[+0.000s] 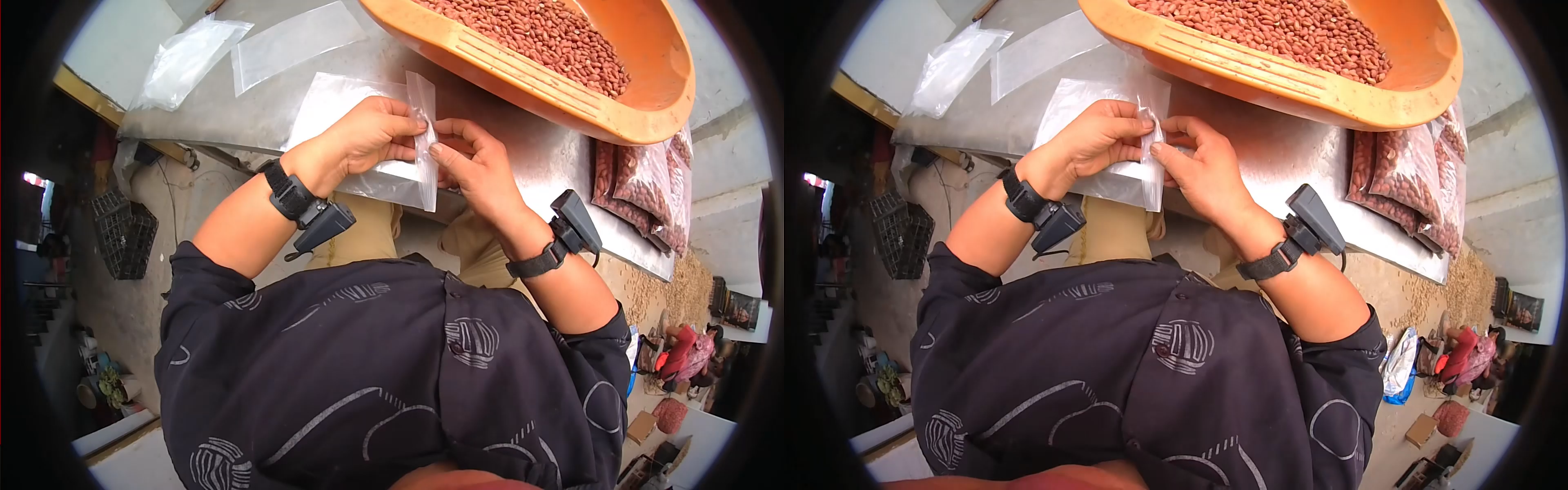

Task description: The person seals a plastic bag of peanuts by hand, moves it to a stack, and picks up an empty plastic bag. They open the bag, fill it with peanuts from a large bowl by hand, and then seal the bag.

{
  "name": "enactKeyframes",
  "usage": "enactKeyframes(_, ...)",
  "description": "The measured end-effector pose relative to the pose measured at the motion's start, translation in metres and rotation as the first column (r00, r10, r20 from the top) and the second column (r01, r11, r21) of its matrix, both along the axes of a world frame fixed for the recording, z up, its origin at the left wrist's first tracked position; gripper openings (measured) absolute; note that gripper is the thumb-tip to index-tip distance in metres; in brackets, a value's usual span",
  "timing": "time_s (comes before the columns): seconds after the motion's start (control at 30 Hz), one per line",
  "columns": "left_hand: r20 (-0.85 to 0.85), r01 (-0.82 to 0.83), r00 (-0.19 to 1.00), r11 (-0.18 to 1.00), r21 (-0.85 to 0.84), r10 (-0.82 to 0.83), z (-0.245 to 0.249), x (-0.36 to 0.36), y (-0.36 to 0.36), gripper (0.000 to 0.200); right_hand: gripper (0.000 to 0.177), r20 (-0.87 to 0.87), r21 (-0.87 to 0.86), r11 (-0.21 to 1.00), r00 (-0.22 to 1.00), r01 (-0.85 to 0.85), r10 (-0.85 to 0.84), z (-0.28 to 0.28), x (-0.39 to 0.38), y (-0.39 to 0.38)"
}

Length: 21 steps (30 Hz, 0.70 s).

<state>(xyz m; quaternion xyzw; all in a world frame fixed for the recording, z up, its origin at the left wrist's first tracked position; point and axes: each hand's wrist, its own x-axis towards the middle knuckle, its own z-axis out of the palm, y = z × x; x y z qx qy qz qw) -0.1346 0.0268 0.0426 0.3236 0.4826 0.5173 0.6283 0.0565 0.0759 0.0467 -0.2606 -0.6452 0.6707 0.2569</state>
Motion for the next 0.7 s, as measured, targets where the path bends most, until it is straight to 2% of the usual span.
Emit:
enactKeyframes(0.07,-0.066,0.023,0.998,1.000,-0.010,-0.024,-0.001,-0.003,0.001,0.015,0.040,-0.023,-0.008,1.000,1.000,0.020,-0.020,0.002,-0.002,-0.002)
enactKeyframes(0.17,-0.088,0.035,0.996,0.999,0.027,-0.032,-0.006,-0.001,0.003,0.016,0.043,0.096,0.207,0.977,0.993,0.047,-0.068,-0.006,-0.007,0.004)
enactKeyframes(0.27,-0.162,0.066,0.985,0.998,0.022,-0.061,0.002,0.002,0.002,0.018,0.045,0.103,0.350,0.936,0.992,0.035,-0.076,-0.003,-0.011,0.001)
enactKeyframes(0.37,-0.156,0.019,0.988,1.000,0.018,-0.016,0.006,0.005,0.000,0.020,0.041,0.029,0.198,0.979,0.998,0.051,-0.058,-0.005,-0.011,0.002)
enactKeyframes(0.47,-0.094,0.002,0.996,1.000,0.020,0.000,0.005,0.003,-0.001,0.020,0.030,-0.036,0.046,0.999,0.999,0.006,-0.004,-0.010,-0.009,0.008)
enactKeyframes(0.57,-0.041,-0.049,0.998,0.999,0.019,0.050,0.003,0.004,-0.001,0.021,0.019,0.006,-0.098,0.995,1.000,0.012,-0.012,-0.004,-0.006,0.008)
enactKeyframes(0.7,-0.035,-0.038,0.999,0.999,0.025,0.039,0.001,0.003,0.000,0.019,0.014,0.028,-0.114,0.990,0.996,0.083,-0.080,-0.001,-0.003,0.007)
